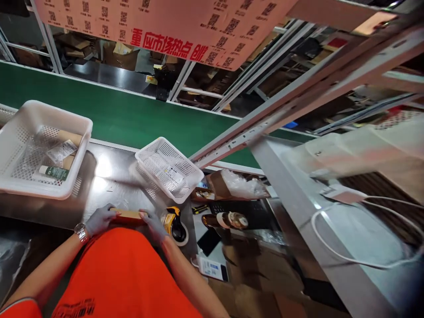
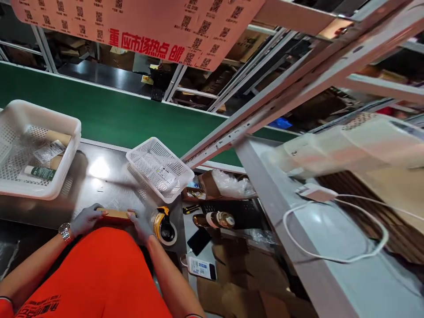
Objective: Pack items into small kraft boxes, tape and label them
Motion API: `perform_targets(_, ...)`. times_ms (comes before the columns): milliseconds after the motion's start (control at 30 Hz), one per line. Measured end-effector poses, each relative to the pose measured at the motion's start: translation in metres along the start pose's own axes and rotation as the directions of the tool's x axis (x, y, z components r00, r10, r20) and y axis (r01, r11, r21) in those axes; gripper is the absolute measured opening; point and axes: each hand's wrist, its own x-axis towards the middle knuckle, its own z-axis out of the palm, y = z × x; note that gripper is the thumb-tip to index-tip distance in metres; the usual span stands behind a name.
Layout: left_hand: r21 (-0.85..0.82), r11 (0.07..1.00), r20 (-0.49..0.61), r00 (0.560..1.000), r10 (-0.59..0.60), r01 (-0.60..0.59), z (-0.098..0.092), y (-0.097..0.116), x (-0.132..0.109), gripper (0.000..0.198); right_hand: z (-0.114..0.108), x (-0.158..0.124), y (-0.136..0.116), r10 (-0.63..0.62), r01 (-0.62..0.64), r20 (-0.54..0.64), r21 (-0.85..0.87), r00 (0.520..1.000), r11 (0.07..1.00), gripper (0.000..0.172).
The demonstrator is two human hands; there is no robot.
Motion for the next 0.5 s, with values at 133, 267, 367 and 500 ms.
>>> perform_targets(133, -0.024, 0.995, -0.098, 0.99, -0.098, 0.097, 0.0, 0.018, 0.004, 0.035, -0.005, 0.009, -0.013, -0.255, 0.261, 0.056, -0.172, 0.965, 0.95, 0.051)
perform_targets(267, 0.184, 0.983, 0.086, 0.996, -0.035, 0.019, 0.005, 0.008, -0.001, 0.015, -0.003, 0.012, 0.001, -0.33, 0.393, 0.232, -0.323, 0.915, 0.861, 0.03)
perform_targets(367, 0.303, 0.953, 0.244, 0.968, -0.051, -0.026, 0.006, -0.001, -0.002, 0.004, -0.011, 0.001, 0.026, -0.356, 0.421, 0.226, -0.423, 0.907, 0.803, 0.026)
perform_targets(500, 0.446, 0.895, 0.136, 0.989, -0.056, -0.01, 0.015, 0.003, 0.021, 0.061, -0.057, -0.023, 0.06, -0.551, 0.242, -0.332, -0.644, 0.766, 0.725, 0.054)
